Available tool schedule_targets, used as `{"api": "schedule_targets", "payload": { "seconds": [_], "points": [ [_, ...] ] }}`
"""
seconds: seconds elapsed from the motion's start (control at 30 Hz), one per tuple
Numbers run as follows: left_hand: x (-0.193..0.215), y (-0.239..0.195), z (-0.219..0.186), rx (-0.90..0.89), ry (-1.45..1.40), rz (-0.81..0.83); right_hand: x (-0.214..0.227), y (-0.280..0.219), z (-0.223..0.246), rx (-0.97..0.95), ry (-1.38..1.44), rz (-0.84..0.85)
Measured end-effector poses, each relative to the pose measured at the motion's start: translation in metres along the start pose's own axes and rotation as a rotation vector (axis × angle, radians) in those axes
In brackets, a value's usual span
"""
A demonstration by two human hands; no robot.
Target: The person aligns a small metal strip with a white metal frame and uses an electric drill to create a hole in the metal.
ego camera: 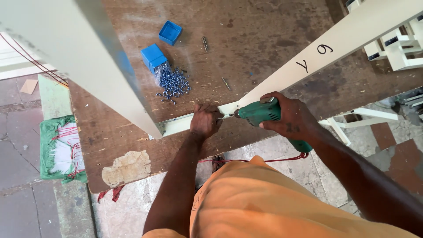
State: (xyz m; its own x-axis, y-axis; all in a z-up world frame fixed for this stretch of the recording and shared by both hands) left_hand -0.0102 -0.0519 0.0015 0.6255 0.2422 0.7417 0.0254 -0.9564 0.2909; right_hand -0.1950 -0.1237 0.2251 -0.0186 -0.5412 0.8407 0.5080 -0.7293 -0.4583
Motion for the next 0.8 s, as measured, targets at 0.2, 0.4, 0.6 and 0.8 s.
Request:
{"api": "schedule_targets", "payload": {
  "seconds": [0.2,0.4,0.6,0.8],
  "points": [
    [0.000,0.000,0.000,-0.004,0.022,-0.002,-0.002,0.008,0.006,0.073,-0.052,-0.015],
    [0.003,0.000,-0.003,-0.002,0.023,-0.010,-0.002,0.012,0.006,0.081,-0.056,-0.012],
    [0.003,0.000,-0.003,-0.008,0.007,-0.023,-0.001,0.015,0.004,0.051,-0.062,0.007],
    [0.002,0.001,-0.002,0.005,0.025,0.013,0.000,0.017,0.004,0.028,-0.080,0.038]
  ]
}}
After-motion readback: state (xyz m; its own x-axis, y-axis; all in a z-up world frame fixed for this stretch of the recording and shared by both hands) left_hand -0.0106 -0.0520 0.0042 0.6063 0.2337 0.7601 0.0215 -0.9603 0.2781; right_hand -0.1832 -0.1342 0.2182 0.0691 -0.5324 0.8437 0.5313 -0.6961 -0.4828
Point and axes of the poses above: each hand's wrist, its own y-axis towards the middle knuckle, its own x-axis out of the back of the hand, z = x × y, the point moved 5 cm from there along y, towards the middle knuckle, and after that the axes turned 6 degrees about z, right-handed, at the moved point
